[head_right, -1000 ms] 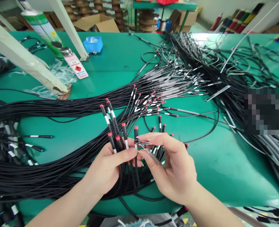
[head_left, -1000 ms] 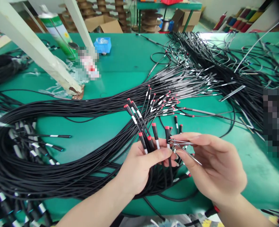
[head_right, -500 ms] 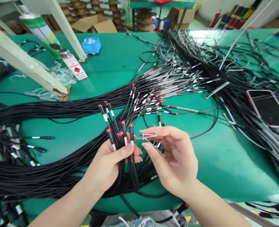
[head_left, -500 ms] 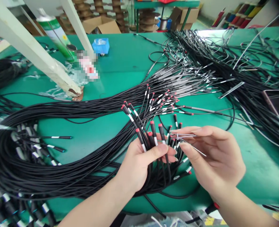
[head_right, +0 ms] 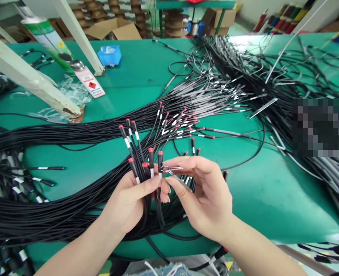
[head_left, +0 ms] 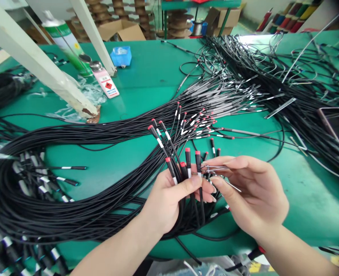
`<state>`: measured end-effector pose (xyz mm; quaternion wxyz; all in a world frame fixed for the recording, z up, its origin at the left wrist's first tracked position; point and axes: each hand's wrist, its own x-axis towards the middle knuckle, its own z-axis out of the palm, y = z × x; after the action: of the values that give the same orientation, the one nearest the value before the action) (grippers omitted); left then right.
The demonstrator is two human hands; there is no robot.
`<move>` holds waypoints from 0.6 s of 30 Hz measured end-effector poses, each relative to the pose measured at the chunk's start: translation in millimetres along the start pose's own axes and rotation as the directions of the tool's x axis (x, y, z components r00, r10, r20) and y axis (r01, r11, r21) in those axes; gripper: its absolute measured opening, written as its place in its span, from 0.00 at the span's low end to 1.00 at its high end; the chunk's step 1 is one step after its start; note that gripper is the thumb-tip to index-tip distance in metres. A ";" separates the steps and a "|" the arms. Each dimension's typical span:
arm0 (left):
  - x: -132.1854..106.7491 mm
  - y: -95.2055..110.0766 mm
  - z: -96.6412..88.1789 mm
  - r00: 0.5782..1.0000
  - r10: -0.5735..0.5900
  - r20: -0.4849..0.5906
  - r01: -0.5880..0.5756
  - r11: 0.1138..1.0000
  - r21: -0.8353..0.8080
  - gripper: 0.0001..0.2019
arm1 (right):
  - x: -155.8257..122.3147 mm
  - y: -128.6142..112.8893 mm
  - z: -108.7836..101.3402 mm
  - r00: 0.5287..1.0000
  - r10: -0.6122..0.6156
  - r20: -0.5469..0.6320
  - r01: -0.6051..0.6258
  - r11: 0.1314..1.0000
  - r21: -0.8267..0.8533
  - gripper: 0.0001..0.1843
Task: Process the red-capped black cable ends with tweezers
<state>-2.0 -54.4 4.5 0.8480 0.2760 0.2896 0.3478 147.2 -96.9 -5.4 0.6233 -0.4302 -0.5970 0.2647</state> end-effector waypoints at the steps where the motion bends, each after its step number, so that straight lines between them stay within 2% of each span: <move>1: 0.0 0.2 0.0 1.000 -0.006 -0.002 0.006 1.000 -0.001 0.06 | -0.1 0.5 -0.1 1.000 0.001 -0.001 -0.001 1.000 -0.004 0.24; 9: 0.9 -2.8 1.5 0.998 -0.047 -0.032 0.048 0.999 0.003 0.04 | -1.2 2.3 -5.3 1.000 -0.014 -0.017 0.011 0.986 -0.168 0.20; 14: 1.9 -4.3 1.4 0.991 -0.030 -0.130 0.024 0.999 -0.047 0.04 | 6.4 1.3 -5.1 0.985 0.009 -0.172 -0.022 0.997 -0.071 0.21; 18: 3.5 -4.1 0.6 0.997 0.002 -0.078 0.000 1.000 0.019 0.05 | 11.0 0.1 -6.5 0.957 -0.037 -0.288 0.009 0.995 -0.097 0.21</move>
<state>2.2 -54.4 1.1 0.8332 0.2705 0.3257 0.3559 155.2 -89.0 0.7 0.6860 -0.4864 -0.5160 0.1631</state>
